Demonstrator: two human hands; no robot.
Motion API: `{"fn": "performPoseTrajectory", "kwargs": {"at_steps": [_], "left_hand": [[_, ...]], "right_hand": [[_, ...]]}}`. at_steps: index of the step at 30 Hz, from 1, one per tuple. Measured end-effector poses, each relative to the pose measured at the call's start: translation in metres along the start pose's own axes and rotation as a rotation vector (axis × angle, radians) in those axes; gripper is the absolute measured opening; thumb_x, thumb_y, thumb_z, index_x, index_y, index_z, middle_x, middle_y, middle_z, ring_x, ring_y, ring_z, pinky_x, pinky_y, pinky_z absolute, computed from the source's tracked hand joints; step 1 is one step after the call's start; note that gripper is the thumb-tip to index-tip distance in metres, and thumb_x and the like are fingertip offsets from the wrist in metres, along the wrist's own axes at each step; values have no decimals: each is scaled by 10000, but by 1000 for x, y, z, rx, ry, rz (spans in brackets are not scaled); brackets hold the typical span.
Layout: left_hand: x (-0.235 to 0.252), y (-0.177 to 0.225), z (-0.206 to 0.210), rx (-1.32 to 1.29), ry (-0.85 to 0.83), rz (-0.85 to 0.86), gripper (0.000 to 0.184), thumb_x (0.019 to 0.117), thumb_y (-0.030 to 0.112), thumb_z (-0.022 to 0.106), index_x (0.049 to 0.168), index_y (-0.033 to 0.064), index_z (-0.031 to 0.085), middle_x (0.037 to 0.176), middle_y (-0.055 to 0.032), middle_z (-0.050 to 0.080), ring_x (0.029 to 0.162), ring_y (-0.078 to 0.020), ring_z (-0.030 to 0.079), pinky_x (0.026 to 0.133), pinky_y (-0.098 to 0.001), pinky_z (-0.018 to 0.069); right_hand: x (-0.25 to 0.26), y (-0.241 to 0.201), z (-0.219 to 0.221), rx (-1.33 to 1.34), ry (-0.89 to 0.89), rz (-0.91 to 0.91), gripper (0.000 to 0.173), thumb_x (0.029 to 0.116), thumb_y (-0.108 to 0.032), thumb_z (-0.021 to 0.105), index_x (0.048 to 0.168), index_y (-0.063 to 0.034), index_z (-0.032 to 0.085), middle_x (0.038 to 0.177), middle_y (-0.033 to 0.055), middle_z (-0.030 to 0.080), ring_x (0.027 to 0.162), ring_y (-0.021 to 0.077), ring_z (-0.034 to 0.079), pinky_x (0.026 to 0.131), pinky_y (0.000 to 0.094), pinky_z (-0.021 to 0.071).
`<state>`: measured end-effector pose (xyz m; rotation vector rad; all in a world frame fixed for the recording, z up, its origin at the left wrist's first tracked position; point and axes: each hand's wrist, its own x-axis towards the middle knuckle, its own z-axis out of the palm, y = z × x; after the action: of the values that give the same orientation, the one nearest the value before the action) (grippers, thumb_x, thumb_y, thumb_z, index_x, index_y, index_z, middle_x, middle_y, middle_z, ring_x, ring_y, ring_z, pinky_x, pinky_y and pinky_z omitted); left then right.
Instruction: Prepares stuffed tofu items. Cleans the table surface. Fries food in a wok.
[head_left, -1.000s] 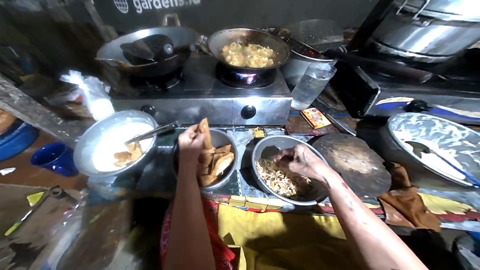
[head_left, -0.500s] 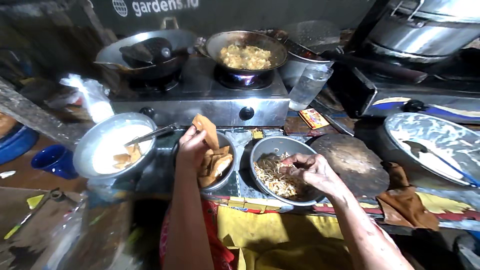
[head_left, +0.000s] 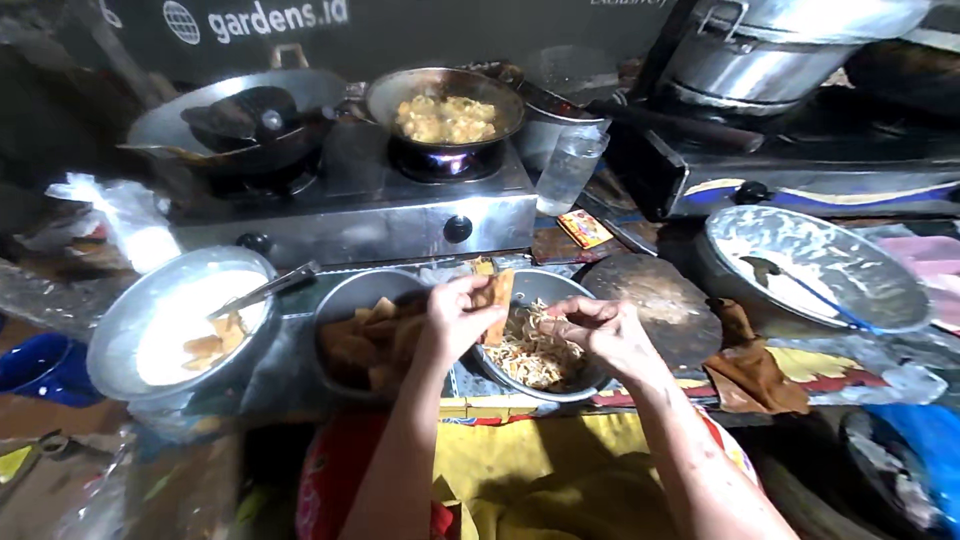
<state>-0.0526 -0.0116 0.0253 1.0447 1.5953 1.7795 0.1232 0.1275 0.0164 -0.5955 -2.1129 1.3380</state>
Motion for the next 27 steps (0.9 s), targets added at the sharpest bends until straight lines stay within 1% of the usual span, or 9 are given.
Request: {"fn": "performPoseTrajectory", "kwargs": {"at_steps": [4, 8, 10, 13, 15, 19, 21, 24, 27], "left_hand": [[-1, 0, 20, 216, -36, -113, 349, 808, -21, 789, 1147, -31, 711, 950, -103, 677, 642, -74, 605, 583, -220, 537], [-4, -2, 31, 250, -65, -159, 319, 815, -61, 747, 1131, -43, 703, 993, -132, 666, 702, -86, 616, 613, -221, 536], [-5, -4, 33, 166, -57, -175, 315, 803, -71, 755, 1113, -55, 700, 967, -117, 684, 727, -80, 630, 658, -225, 547], [-5, -7, 32, -1, -22, -207, 265, 797, -86, 740, 1058, -57, 702, 820, -56, 713, 616, -38, 621, 563, -197, 524], [-5, -8, 31, -28, -15, -231, 235, 827, -69, 701, 1062, -53, 699, 796, -46, 692, 600, -45, 608, 544, -205, 511], [-6, -9, 33, -79, 17, -302, 201, 886, -61, 629, 1079, -64, 687, 798, -61, 670, 586, -76, 606, 521, -230, 519], [-6, -6, 35, -87, 36, -353, 218, 908, -75, 601, 1114, -75, 671, 818, -79, 654, 598, -101, 614, 527, -246, 535], [-6, -6, 36, -69, 57, -370, 220, 909, -79, 609, 1120, -71, 673, 862, -93, 663, 631, -104, 625, 542, -244, 536], [-8, -5, 37, -56, 54, -369, 236, 900, -79, 617, 1128, -69, 676, 882, -96, 662, 658, -99, 628, 556, -240, 537]], "right_hand": [[0, -5, 8, 315, 99, 52, 141, 786, 38, 723, 866, -73, 755, 771, -46, 748, 697, 23, 692, 696, 198, 592], [-2, -3, 20, 399, 118, 94, 145, 788, 53, 724, 859, -65, 768, 758, -34, 751, 680, 27, 689, 681, 200, 585], [-3, -3, 21, 355, 139, 105, 140, 790, 54, 727, 858, -63, 767, 757, -38, 750, 682, 18, 688, 680, 191, 583], [-5, -4, 18, 204, 147, 97, 88, 815, -7, 732, 885, -56, 753, 775, -54, 738, 688, -11, 674, 682, 167, 573], [-6, -5, 18, 84, 140, 77, 77, 839, -71, 734, 910, -46, 750, 791, -48, 731, 690, -35, 659, 678, 150, 559], [-7, -8, 18, -132, 83, 13, 213, 937, -221, 671, 977, -33, 763, 866, 1, 746, 748, -53, 657, 714, 135, 541], [-8, -12, 15, -183, 17, 9, 283, 985, -208, 581, 1089, -5, 750, 953, 56, 759, 816, -11, 682, 776, 177, 552], [-12, -13, 12, -255, -48, -38, 453, 895, -71, 452, 1268, 62, 673, 1101, 178, 746, 944, 150, 724, 875, 308, 564], [-14, -13, 18, -357, 21, -114, 347, 912, -56, 517, 1164, 55, 729, 1032, 184, 762, 917, 206, 742, 846, 331, 575]]}}
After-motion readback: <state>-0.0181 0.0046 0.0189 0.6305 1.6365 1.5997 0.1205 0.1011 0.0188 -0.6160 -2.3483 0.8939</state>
